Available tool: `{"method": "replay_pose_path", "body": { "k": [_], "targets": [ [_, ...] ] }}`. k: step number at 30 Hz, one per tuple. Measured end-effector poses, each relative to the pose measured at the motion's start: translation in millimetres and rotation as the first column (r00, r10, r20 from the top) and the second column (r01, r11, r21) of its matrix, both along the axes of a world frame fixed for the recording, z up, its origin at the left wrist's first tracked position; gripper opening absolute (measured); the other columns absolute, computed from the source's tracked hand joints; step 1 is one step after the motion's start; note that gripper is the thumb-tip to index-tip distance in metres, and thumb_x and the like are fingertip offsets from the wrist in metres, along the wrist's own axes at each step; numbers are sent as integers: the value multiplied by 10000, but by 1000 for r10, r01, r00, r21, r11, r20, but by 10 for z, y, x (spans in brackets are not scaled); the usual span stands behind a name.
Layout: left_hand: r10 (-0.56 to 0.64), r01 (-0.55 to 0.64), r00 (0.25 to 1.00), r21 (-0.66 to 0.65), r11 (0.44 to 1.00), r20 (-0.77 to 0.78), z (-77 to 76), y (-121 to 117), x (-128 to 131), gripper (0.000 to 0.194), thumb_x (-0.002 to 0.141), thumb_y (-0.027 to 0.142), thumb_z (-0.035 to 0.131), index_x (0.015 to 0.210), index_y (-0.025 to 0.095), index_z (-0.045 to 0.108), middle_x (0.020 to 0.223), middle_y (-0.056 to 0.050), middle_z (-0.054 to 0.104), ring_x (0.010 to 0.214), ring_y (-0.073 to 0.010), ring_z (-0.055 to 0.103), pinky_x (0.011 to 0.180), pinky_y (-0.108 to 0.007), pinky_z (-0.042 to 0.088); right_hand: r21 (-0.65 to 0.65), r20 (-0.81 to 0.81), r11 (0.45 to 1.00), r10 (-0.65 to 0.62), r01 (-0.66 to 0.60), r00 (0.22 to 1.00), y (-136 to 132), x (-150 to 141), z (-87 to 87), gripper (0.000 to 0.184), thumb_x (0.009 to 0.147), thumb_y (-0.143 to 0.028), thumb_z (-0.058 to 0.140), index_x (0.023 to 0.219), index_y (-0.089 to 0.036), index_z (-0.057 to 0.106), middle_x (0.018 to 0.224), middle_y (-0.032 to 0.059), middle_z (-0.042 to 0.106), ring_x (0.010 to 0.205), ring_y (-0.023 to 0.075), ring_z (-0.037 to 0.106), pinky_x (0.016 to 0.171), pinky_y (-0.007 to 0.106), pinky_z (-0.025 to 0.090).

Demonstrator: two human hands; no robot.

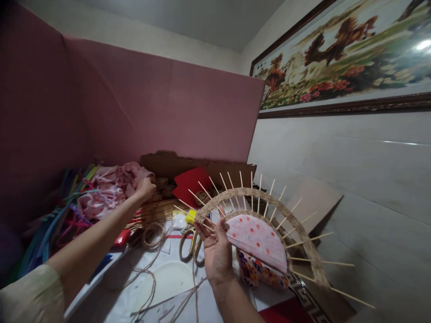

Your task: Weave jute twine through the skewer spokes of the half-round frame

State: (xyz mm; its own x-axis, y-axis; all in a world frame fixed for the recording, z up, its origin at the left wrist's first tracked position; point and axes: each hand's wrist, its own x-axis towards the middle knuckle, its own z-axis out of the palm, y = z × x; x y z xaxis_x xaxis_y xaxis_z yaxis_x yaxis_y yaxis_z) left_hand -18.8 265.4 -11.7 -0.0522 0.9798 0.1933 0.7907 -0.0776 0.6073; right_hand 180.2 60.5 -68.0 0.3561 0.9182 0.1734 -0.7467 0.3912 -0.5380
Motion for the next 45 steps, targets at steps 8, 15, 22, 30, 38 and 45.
{"method": "replay_pose_path", "body": {
  "k": [8,15,22,30,38,45],
  "targets": [
    [-303,266,923,-177,948,-236,-136,-597,-112,338,780,434,573,936,139,627,928,-32,635,841,-217,598,702,-326,485,17,56,999,29,-30,998,-46,-32,14,603,854,-410,513,1369,-203,280,842,91,714,833,199,671,910,490,431],
    [-190,170,903,-84,982,-384,-88,-1233,-272,265,708,444,536,697,203,645,718,-54,657,689,-204,588,543,-262,343,63,88,998,11,-17,996,-72,-26,19,617,830,-418,549,1356,-218,297,823,74,712,828,199,673,893,471,448],
    [-88,44,912,-117,992,-400,-208,-1722,-520,139,641,352,580,602,227,626,700,-61,658,706,-232,603,571,-270,354,90,105,996,15,-24,994,-91,-24,11,617,806,-438,573,1331,-231,325,798,56,711,795,197,679,842,459,485],
    [-41,41,994,-3,999,-106,-536,-1894,-365,240,627,393,614,510,188,567,618,-73,628,699,-246,603,605,-305,390,138,131,989,33,-52,991,-130,-64,3,539,826,-427,547,1300,-243,368,812,52,714,805,184,678,839,438,488],
    [-208,94,822,234,968,530,413,-1703,-549,242,748,302,428,774,117,582,766,-96,682,736,-175,631,614,-281,496,143,128,989,25,-44,992,-130,-54,2,584,808,-432,572,1314,-240,352,802,32,701,810,178,673,842,437,487],
    [-500,73,630,596,800,594,1539,-2007,-564,356,816,175,354,1107,19,489,1130,-78,604,1099,-175,536,874,-303,443,145,98,989,0,-15,995,-120,-25,28,596,794,-432,586,1312,-244,357,784,33,707,771,180,677,830,453,486]
  ]
}}
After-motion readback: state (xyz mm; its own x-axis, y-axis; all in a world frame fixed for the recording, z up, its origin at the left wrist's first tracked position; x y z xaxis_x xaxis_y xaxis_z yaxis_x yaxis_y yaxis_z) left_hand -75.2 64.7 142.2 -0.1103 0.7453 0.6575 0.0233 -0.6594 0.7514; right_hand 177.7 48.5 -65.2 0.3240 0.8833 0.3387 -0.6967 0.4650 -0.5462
